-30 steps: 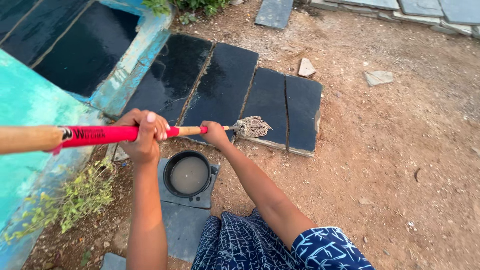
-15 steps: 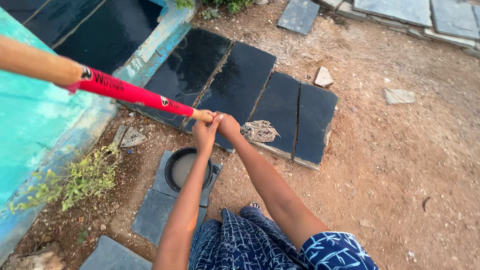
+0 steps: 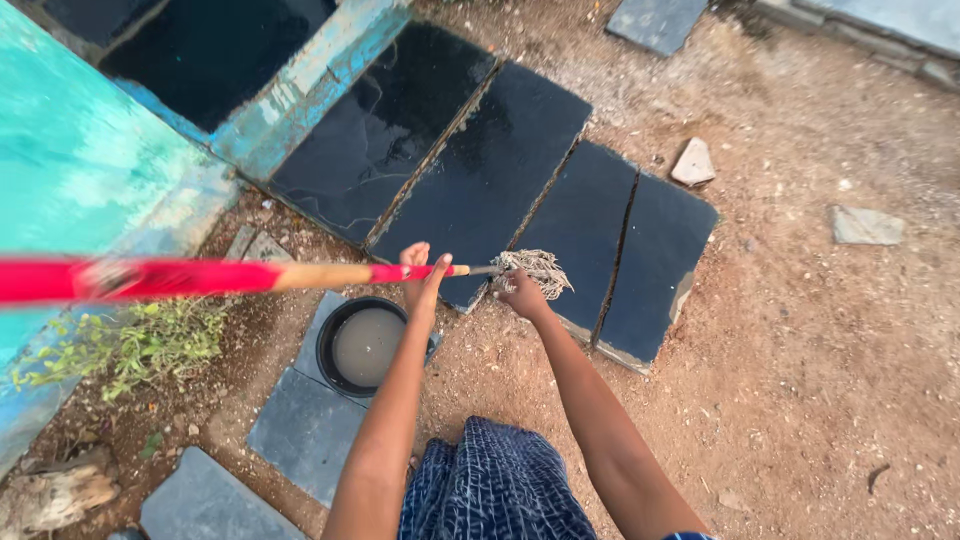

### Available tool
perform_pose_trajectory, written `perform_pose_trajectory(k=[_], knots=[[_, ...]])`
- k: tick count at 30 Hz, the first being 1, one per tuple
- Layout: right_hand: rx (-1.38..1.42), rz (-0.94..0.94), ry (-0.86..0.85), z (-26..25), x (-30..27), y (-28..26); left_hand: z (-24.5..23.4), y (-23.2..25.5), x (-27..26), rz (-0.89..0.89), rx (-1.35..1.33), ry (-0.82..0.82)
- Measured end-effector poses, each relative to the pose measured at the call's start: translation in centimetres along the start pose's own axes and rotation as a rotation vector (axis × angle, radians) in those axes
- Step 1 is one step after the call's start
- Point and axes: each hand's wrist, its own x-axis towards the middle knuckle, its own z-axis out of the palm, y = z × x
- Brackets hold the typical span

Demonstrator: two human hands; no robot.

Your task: The person mops the outdoor stone steps and floor using a mop and a bucket of water, repeatedly dipping the mop and scrubbing the surfaces.

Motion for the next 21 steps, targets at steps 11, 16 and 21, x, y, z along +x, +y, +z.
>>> perform_pose_trajectory(k=[11, 16, 21], knots=[[-0.115, 0.068, -0.234, 6.6, 3.4, 8.4, -3.0, -6.8, -5.4, -0.525, -0.196, 0.357], [-0.083, -0.018, -0.106, 12.4, 6.5, 10.2, -2.7, -0.5, -5.5, -0.488, -0.141, 0.261], [-0.217, -0.212, 0.190, 14.3, 6.0, 6.4, -4.2, 9.7, -4.6, -0.471, -0.151, 0.242]])
